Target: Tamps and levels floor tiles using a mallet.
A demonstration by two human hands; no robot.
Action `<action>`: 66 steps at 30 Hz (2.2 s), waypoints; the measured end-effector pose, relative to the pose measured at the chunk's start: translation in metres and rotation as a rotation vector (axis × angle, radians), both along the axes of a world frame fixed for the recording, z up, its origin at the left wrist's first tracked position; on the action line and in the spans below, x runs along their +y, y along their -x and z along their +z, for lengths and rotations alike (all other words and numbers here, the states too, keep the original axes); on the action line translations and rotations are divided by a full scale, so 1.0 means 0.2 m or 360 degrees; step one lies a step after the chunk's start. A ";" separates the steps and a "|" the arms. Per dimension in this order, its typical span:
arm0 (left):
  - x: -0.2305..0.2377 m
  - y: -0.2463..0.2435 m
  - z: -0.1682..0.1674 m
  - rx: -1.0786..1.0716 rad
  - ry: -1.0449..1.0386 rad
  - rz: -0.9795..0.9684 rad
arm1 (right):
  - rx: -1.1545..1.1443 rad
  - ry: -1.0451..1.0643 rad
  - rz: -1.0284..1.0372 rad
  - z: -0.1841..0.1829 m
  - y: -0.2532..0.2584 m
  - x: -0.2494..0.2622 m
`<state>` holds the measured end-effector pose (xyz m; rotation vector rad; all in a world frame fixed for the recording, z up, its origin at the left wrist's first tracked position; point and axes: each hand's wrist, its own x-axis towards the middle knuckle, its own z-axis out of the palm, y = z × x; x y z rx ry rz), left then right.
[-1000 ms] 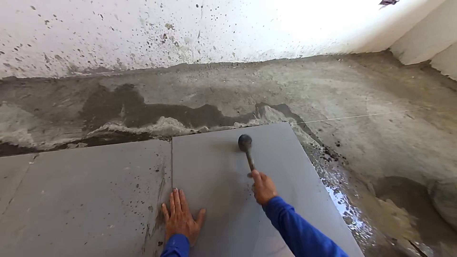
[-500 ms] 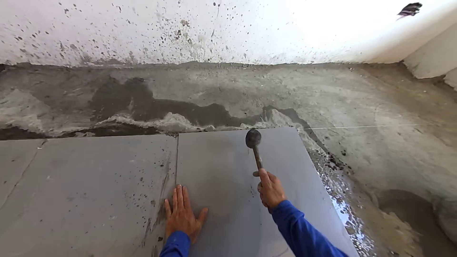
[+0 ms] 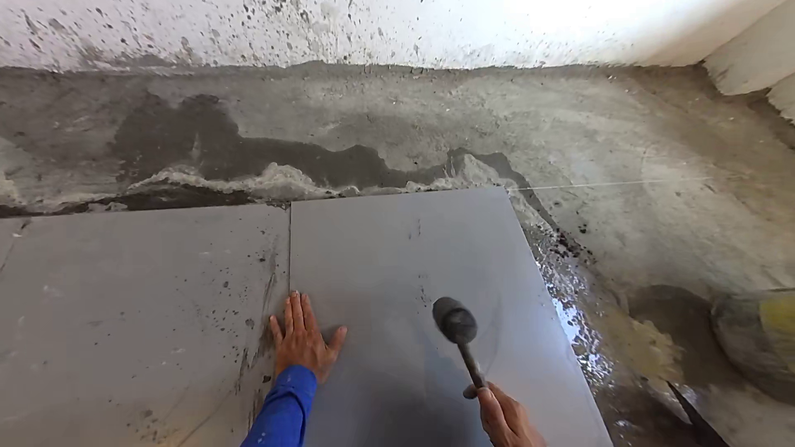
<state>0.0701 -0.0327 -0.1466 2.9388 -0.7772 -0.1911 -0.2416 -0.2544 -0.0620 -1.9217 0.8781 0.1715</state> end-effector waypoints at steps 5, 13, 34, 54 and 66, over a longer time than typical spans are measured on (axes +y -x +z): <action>0.02 0.00 -0.01 0.0068 0.0036 -0.0029 | -0.0077 0.0095 0.0173 0.01 0.22 0.04; 0.03 -0.02 -0.02 0.0071 0.0115 -0.0055 | 0.0097 -0.0067 0.0394 0.05 0.08 0.11; 0.03 -0.01 0.01 0.0072 0.0202 -0.0069 | 0.0357 -0.0134 0.0862 0.05 0.22 0.23; 0.45 0.19 -0.01 -0.0114 -0.0022 -0.0285 | 0.0150 0.0025 0.0608 0.04 0.14 0.10; 0.44 0.17 -0.02 -0.0082 -0.0019 -0.0259 | 0.0102 0.0024 0.1065 0.03 0.10 0.32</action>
